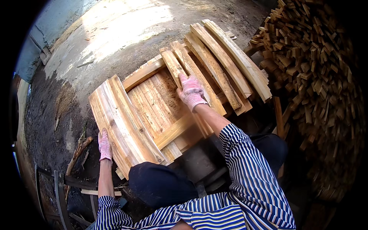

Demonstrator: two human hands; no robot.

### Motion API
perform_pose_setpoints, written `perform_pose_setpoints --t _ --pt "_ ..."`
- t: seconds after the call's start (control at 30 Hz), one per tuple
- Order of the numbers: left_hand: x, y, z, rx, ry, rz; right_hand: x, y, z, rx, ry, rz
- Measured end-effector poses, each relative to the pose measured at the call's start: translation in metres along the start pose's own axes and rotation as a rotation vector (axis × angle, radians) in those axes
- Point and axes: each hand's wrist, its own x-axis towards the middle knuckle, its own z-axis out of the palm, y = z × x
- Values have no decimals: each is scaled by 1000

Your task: The person sits on the ground and repeatedly picks up small wooden planks from a pile, arranging them into a neat stack. They handle the wood by hand, wearing pink gloves, and transfer the planks from a disorganized pile to a structured stack.

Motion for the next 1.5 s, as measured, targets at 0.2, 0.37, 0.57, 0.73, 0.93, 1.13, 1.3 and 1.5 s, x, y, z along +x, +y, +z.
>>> perform_pose_setpoints --t 0.2,0.37,0.57,0.73,0.93,1.13,1.3,1.5 --pt "-3 -3 2 28 -52 20 -10 -6 17 -88 129 3" --pt "-16 21 19 85 -26 114 20 -12 9 28 115 35" --pt "-4 8 2 38 -26 98 -38 -136 61 176 -74 -273" --pt "-1 -2 -3 60 -47 102 -14 -94 62 225 -14 -255" --pt "-4 5 15 26 -75 118 72 51 9 -197 157 165" --pt "-4 -1 2 -21 -72 85 31 54 -79 -132 82 190" --pt "-4 -1 -2 8 -51 95 34 81 -145 -149 127 255" --pt "1 -7 1 -2 -100 150 74 136 -113 -24 129 304"
